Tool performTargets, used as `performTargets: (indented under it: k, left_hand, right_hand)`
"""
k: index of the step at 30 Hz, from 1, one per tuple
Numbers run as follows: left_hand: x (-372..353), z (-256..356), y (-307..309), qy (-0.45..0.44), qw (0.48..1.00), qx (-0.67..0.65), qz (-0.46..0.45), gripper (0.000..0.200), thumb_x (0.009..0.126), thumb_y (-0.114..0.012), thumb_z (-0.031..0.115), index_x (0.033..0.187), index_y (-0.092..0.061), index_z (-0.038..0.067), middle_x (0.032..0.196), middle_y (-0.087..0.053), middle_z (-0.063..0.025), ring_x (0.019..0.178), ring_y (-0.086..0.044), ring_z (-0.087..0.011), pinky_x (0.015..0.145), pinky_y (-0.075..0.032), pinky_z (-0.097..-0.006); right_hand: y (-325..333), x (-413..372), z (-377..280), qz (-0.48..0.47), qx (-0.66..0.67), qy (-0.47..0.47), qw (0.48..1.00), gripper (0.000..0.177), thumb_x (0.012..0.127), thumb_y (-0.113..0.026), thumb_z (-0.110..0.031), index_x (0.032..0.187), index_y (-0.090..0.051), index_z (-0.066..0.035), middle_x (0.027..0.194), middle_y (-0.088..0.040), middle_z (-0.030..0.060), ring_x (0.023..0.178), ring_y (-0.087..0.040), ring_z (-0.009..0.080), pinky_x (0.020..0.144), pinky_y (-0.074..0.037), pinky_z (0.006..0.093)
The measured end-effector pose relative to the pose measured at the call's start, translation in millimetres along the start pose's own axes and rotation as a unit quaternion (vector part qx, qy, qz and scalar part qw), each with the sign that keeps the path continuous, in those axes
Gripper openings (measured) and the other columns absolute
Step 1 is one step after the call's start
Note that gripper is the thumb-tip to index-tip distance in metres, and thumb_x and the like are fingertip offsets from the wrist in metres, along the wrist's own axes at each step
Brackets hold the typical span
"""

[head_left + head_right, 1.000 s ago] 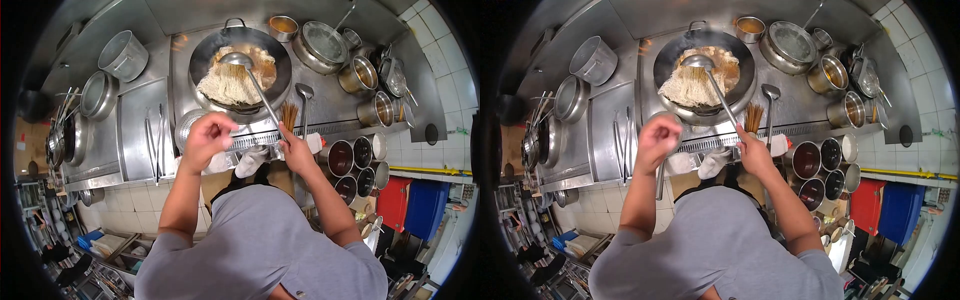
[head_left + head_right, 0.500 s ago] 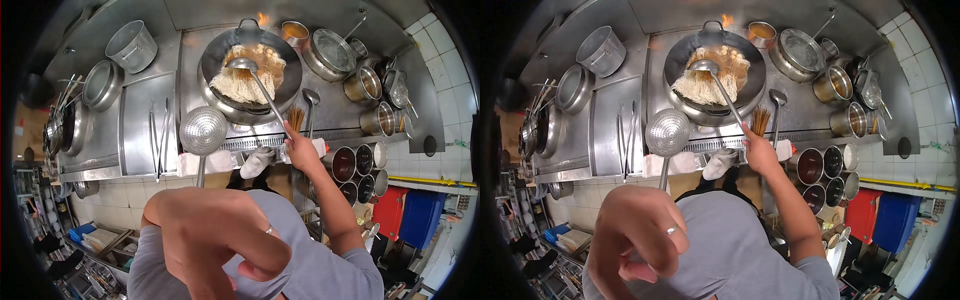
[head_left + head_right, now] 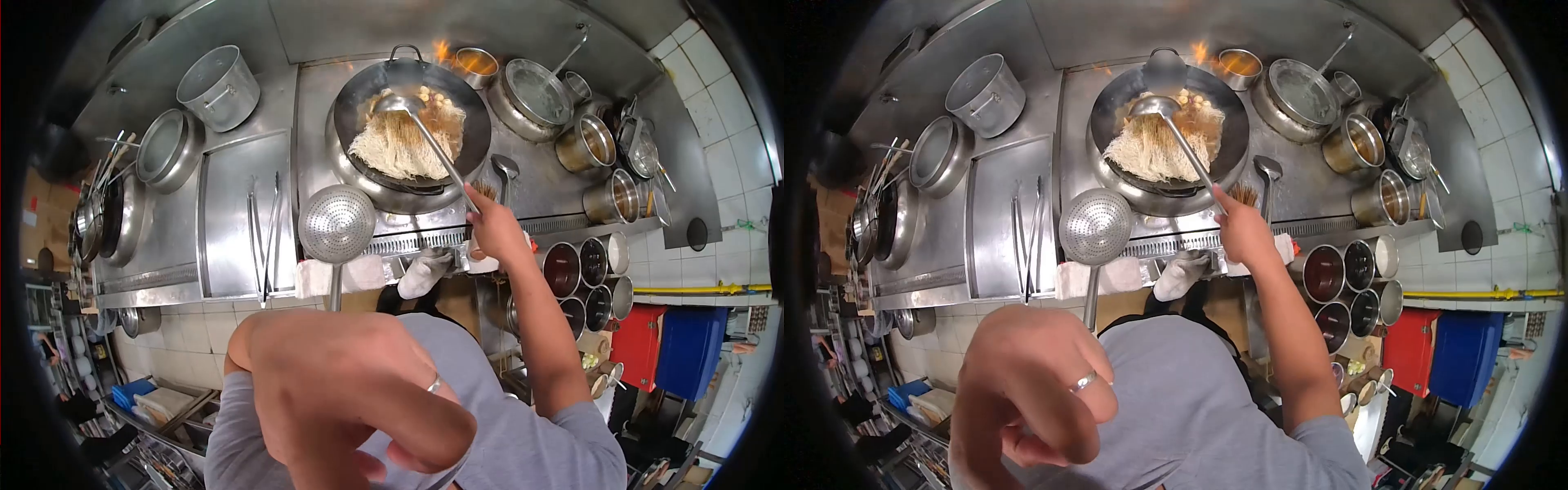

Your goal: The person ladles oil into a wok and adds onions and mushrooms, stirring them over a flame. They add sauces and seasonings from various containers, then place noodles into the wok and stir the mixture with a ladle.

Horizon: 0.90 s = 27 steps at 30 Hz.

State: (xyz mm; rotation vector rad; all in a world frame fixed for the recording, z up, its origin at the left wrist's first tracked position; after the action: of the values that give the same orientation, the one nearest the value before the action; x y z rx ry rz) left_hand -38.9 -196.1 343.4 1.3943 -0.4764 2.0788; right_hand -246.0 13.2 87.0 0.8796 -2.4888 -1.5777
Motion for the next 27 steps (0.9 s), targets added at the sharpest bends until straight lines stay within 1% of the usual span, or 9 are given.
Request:
performTargets:
  k: [2,4,8,11,16,20,22,23,27]
  left_hand:
    - [-22,6,8,0.297,0.952,-0.070,-0.028,0.018,0.087,-0.086,0.019,0.097,-0.078,0.006,0.084,-0.061,-0.0031,0.065,-0.060,-0.0166,0.054,-0.041,-0.0333]
    - [-44,-21,19,0.221,0.974,-0.035,0.033,0.020,0.086,-0.081,0.014,0.105,-0.075,0.008,0.087,-0.060,-0.0004,0.069,-0.058,-0.0144,0.057,-0.041,-0.0303]
    - [-128,-112,47,0.516,0.811,0.194,0.196,0.031,0.089,-0.078,0.011,0.118,-0.071,0.007,0.092,-0.062,-0.0014,0.073,-0.049,-0.0084,0.065,-0.042,-0.0271]
    - [-206,-186,59,0.549,0.700,0.425,0.166,0.040,0.087,-0.079,0.011,0.125,-0.070,0.003,0.110,-0.068,-0.0144,0.098,-0.068,-0.0290,0.089,-0.057,-0.0423]
    - [-239,-252,59,0.492,0.621,0.593,0.140,0.056,0.088,-0.081,0.015,0.138,-0.065,-0.004,0.123,-0.066,-0.0239,0.123,-0.060,-0.0465,0.109,-0.049,-0.0539]
    - [-255,-285,60,0.534,0.541,0.642,0.097,0.040,0.093,-0.079,0.027,0.122,-0.070,0.002,0.118,-0.069,-0.0215,0.114,-0.063,-0.0422,0.101,-0.047,-0.0545]
    - [-264,-298,67,0.513,0.545,0.651,0.127,0.026,0.098,-0.075,0.026,0.110,-0.071,0.004,0.105,-0.072,-0.0195,0.103,-0.066,-0.0407,0.093,-0.046,-0.0542]
    - [-268,-305,72,0.522,0.536,0.652,0.126,0.021,0.100,-0.072,0.026,0.103,-0.070,0.005,0.097,-0.072,-0.0183,0.097,-0.067,-0.0401,0.089,-0.045,-0.0541]
    - [-269,-311,77,0.522,0.521,0.664,0.124,0.020,0.102,-0.068,0.023,0.089,-0.068,0.008,0.082,-0.071,-0.0170,0.083,-0.068,-0.0402,0.080,-0.045,-0.0544]
  right_hand:
    - [-8,14,-12,0.011,-0.012,-0.019,1.000,0.062,0.105,-0.065,-0.016,0.164,-0.053,-0.032,0.113,-0.076,0.0281,0.105,-0.073,0.0489,0.089,-0.057,0.0562]
    - [-33,34,-1,0.042,-0.023,0.017,0.999,0.062,0.105,-0.068,-0.016,0.163,-0.054,-0.032,0.113,-0.076,0.0280,0.106,-0.073,0.0490,0.090,-0.056,0.0562]
    - [-26,32,8,0.016,0.024,0.003,1.000,0.061,0.105,-0.068,-0.016,0.163,-0.055,-0.030,0.113,-0.076,0.0288,0.105,-0.073,0.0488,0.090,-0.056,0.0559]
    - [-3,22,4,0.062,0.043,0.026,0.997,0.058,0.105,-0.069,-0.014,0.161,-0.057,-0.024,0.116,-0.075,0.0311,0.106,-0.073,0.0488,0.090,-0.057,0.0528]
    - [-29,69,78,0.112,0.121,0.175,0.971,0.061,0.104,-0.070,-0.008,0.162,-0.055,-0.015,0.115,-0.078,0.0274,0.099,-0.077,0.0408,0.089,-0.058,0.0450]
    - [20,72,98,-0.058,0.377,-0.076,0.921,0.065,0.102,-0.069,-0.004,0.165,-0.053,-0.009,0.120,-0.077,0.0182,0.089,-0.062,0.0151,0.088,-0.055,0.0312]
    - [32,87,134,0.090,0.356,-0.052,0.929,0.070,0.101,-0.067,-0.003,0.168,-0.047,-0.007,0.128,-0.076,0.0231,0.098,-0.072,0.0227,0.093,-0.057,0.0371]
    - [52,99,150,0.164,0.246,0.007,0.955,0.075,0.099,-0.065,-0.005,0.170,-0.042,-0.005,0.136,-0.073,0.0279,0.113,-0.076,0.0371,0.101,-0.057,0.0435]
    - [131,163,203,0.230,0.076,-0.084,0.967,0.072,0.094,-0.062,-0.006,0.163,-0.046,0.001,0.133,-0.072,0.0330,0.123,-0.071,0.0491,0.107,-0.055,0.0472]
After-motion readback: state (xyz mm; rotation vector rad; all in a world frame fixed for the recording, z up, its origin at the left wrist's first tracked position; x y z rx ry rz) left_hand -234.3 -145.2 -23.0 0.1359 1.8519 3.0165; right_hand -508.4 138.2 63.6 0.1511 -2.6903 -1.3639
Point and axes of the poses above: each hand's wrist, its own x-axis towards the middle knuckle, its own y-axis out of the back of the hand, z = x × y, the point moved 2 cm from there along x, towards the middle knuckle
